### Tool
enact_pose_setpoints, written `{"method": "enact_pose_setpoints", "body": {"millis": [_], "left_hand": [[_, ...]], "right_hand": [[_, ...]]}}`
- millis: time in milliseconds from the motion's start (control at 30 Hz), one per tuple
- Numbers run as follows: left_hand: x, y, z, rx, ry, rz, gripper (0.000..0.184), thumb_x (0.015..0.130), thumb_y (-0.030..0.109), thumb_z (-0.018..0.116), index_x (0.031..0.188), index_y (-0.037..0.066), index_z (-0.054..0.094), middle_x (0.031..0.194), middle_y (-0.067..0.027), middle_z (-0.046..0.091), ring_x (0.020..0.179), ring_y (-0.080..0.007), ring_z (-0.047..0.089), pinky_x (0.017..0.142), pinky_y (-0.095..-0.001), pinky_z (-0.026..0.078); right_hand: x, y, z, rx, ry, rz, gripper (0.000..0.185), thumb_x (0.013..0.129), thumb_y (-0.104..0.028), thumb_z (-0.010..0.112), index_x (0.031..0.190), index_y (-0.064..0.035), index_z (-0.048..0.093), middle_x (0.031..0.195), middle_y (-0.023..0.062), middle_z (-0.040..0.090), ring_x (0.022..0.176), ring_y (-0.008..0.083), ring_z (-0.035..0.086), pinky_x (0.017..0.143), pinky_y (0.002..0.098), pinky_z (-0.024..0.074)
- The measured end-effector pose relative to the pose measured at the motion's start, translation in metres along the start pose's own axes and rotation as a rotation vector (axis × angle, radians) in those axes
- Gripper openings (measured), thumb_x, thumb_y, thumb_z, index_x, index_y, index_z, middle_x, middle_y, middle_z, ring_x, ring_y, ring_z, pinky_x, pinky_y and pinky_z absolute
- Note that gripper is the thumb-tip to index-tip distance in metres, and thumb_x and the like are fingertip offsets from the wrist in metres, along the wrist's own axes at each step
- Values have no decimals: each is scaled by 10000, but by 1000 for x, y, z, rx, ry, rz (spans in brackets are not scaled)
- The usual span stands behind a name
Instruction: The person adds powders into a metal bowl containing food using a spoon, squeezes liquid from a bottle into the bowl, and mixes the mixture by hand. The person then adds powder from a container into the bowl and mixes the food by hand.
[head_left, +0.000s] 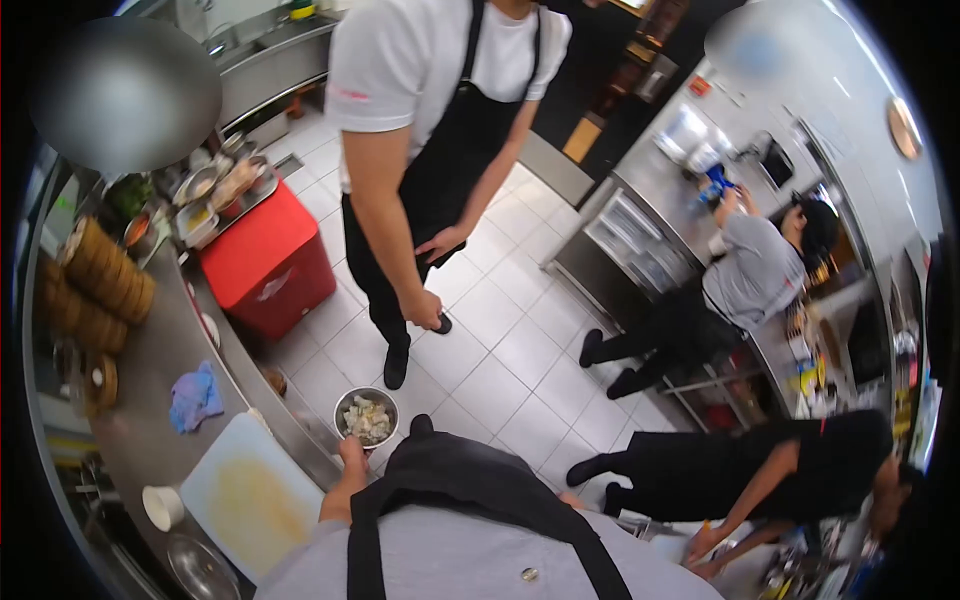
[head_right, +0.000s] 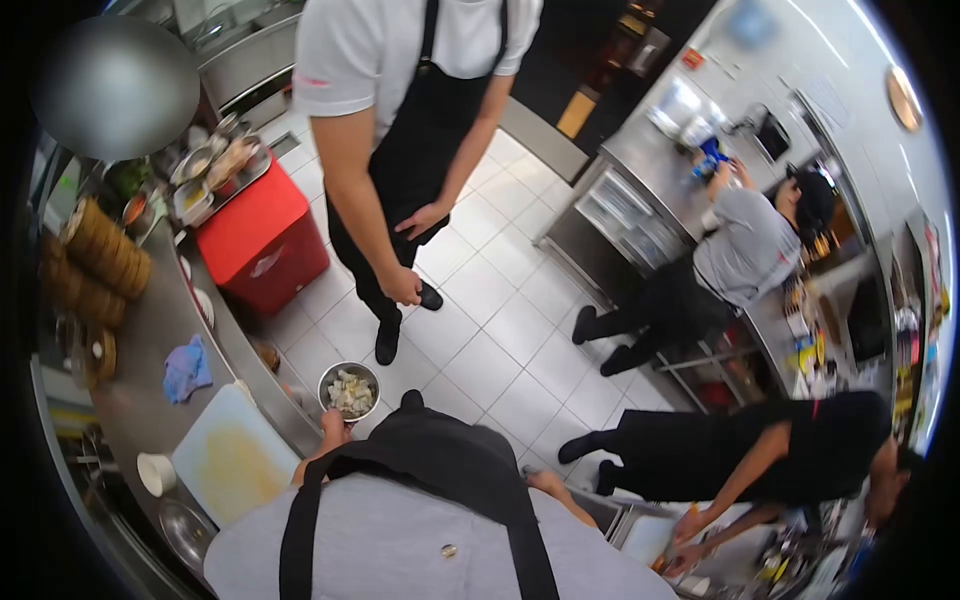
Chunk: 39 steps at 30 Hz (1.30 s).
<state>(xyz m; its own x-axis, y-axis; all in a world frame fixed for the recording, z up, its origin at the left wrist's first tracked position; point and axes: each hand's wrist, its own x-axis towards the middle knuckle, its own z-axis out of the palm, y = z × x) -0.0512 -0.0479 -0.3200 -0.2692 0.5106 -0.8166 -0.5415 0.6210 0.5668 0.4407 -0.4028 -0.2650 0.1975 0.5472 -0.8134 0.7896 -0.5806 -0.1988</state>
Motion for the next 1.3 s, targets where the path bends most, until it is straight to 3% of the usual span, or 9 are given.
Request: {"method": "enact_pose_setpoints", "body": {"millis": [133,233,433,633,867,933,1033,1133,1300], "left_hand": [[-28,30,8,212,7,92,366,835,70,446,1192,62,525,1021,-181,634,783,-318,692,579,-470,602],[-69,59,27,188,0,126,378,821,26,477,1194,42,536,1011,-155,649,789,-307,691,610,-463,605],[-128,100,47,235,104,254,347,812,18,555,1155,22,606,950,-124,681,781,-218,683,617,-375,577],[-189,125,87,-157,268,485,345,833,25,540,1171,-1,604,993,-104,682,797,-185,669,642,-336,555],[-204,182,109,-221,439,515,314,888,54,537,1195,1,574,1046,-108,666,866,-203,679,615,-365,575],[-183,190,99,-65,551,516,339,879,63,555,1206,-17,588,1070,-116,679,995,-217,648,815,-356,518],[-198,222,102,-190,402,595,382,897,60,550,1275,11,574,1171,-104,655,1040,-202,615,850,-350,499],[-183,223,86,-256,304,591,393,877,17,503,1266,30,553,1102,-104,654,895,-201,670,606,-323,561],[-143,211,45,-205,137,510,390,846,-36,498,1231,-14,554,1109,-131,652,895,-247,678,683,-361,584]], "right_hand": [[101,-27,-102,-411,377,-295,272,809,-328,640,756,-61,641,743,144,689,665,366,670,595,511,513],[150,-116,-190,994,279,248,330,933,-319,545,815,-22,625,641,106,613,577,205,642,489,329,499],[315,-251,-263,48,141,-411,376,901,-327,575,797,16,688,715,119,694,607,201,659,540,334,520],[191,-516,-358,189,151,-1017,280,964,-266,587,1017,-5,674,776,56,677,724,126,622,671,269,491],[-12,-691,-365,-3,-262,-1707,322,864,-167,691,1142,-16,630,1136,187,632,1031,347,636,871,401,519],[-13,-720,-343,-1,-208,-1834,320,839,-123,707,1136,-25,638,1115,178,631,1007,316,634,887,387,507],[5,-735,-319,169,-155,-1800,274,858,-115,686,1116,-32,645,1082,166,645,989,308,634,877,387,506],[19,-729,-305,319,-217,-1627,189,909,-127,638,1067,-25,662,974,143,665,877,257,660,776,338,525],[37,-727,-312,186,-143,-1428,174,919,-152,632,1019,-19,682,912,151,680,833,259,674,737,344,529]]}}
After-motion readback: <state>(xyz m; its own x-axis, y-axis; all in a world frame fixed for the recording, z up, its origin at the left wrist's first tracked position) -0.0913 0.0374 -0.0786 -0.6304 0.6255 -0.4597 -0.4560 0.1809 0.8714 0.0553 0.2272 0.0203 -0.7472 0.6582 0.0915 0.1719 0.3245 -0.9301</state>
